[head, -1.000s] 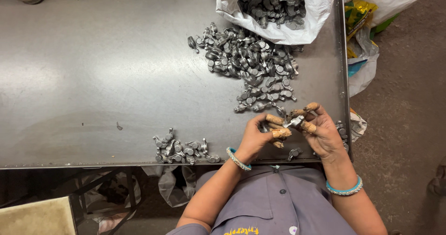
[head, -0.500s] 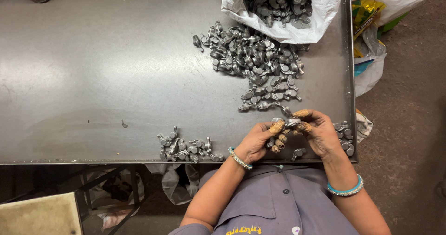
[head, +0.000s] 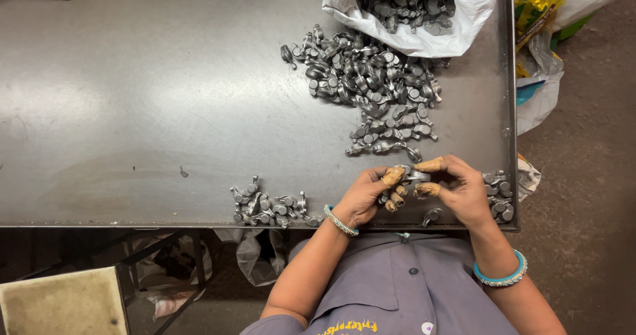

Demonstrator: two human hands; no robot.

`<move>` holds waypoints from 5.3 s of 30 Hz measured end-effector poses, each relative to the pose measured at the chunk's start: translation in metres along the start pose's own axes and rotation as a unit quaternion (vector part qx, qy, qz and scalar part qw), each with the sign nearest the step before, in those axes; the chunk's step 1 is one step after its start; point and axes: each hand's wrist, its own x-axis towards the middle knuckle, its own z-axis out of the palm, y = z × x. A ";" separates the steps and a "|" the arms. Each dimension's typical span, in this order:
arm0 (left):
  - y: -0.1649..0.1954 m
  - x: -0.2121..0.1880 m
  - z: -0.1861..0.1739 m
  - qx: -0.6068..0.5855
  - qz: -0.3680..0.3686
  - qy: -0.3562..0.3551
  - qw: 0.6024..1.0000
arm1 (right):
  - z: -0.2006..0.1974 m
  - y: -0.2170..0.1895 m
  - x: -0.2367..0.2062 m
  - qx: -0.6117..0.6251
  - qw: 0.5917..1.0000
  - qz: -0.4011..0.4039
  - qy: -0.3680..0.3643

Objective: The person sorts small cast metal parts on a metal table, picking items one at a time from a pile, turning and checking each in both hands, and placing them into separate piles or back into the sack at the table's edge. The person occasionally reaches into the sack to grab more parts to sort.

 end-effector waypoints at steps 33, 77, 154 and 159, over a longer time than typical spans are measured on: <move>0.057 -0.036 0.017 0.567 0.264 0.309 0.716 | 0.013 -0.025 0.034 -0.404 0.912 -0.007 0.069; 0.054 -0.041 -0.010 0.018 0.143 0.169 0.975 | 0.011 0.022 0.025 0.183 0.978 0.103 0.001; 0.021 -0.014 0.013 -0.133 0.047 0.063 0.988 | 0.043 -0.026 0.024 -0.233 0.965 -0.119 0.035; 0.065 0.024 0.040 -0.160 0.076 0.070 0.982 | 0.036 -0.026 0.033 -0.121 0.987 0.033 0.104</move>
